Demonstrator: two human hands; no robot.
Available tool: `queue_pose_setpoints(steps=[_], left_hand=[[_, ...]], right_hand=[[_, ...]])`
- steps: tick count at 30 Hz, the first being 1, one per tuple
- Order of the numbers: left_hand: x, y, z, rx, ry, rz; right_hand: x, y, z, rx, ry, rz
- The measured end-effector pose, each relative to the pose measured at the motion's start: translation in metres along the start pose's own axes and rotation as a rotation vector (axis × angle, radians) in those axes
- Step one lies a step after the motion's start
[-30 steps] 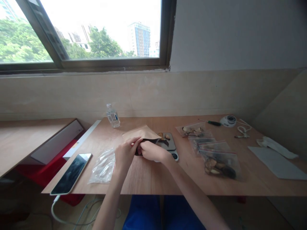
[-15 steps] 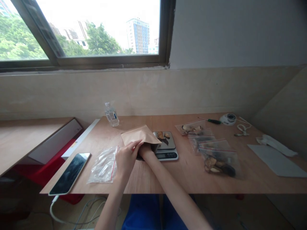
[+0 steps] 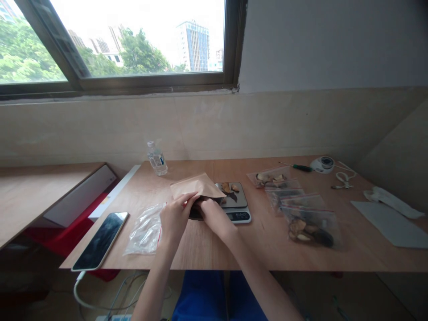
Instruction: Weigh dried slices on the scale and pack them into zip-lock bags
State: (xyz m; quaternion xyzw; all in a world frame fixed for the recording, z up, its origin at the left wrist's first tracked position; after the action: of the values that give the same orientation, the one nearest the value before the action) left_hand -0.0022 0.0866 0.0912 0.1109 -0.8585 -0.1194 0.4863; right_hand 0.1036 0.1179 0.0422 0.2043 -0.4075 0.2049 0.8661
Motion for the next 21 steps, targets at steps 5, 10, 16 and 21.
queue_pose_setpoints(steps=[5, 10, 16, 21], left_hand=[[-0.001, 0.001, -0.004, -0.036, 0.000, 0.022], [0.000, 0.004, -0.006, -0.029, 0.002, 0.050], [0.010, 0.007, -0.001, 0.023, 0.015, 0.052], [0.014, 0.009, 0.000, 0.029, 0.043, 0.029]], right_hand=[[0.025, -0.029, 0.006, 0.068, 0.053, -0.075], [0.042, -0.054, 0.012, 0.188, 0.207, -0.206], [0.070, -0.101, -0.041, -0.009, 0.314, -0.633], [0.079, -0.102, -0.107, -0.181, 0.075, -0.809]])
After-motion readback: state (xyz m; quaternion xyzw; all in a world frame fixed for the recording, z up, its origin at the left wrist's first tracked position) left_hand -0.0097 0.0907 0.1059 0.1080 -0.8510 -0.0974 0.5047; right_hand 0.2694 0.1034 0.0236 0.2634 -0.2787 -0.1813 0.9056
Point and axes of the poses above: each hand's wrist, its own y-axis towards the middle knuckle, its own x-axis out of the back of the hand, z = x × y, the point moved 5 cm from there along y, towards the middle knuckle, and after that the axes turned 7 degrees about z, right-handed, at the moved point
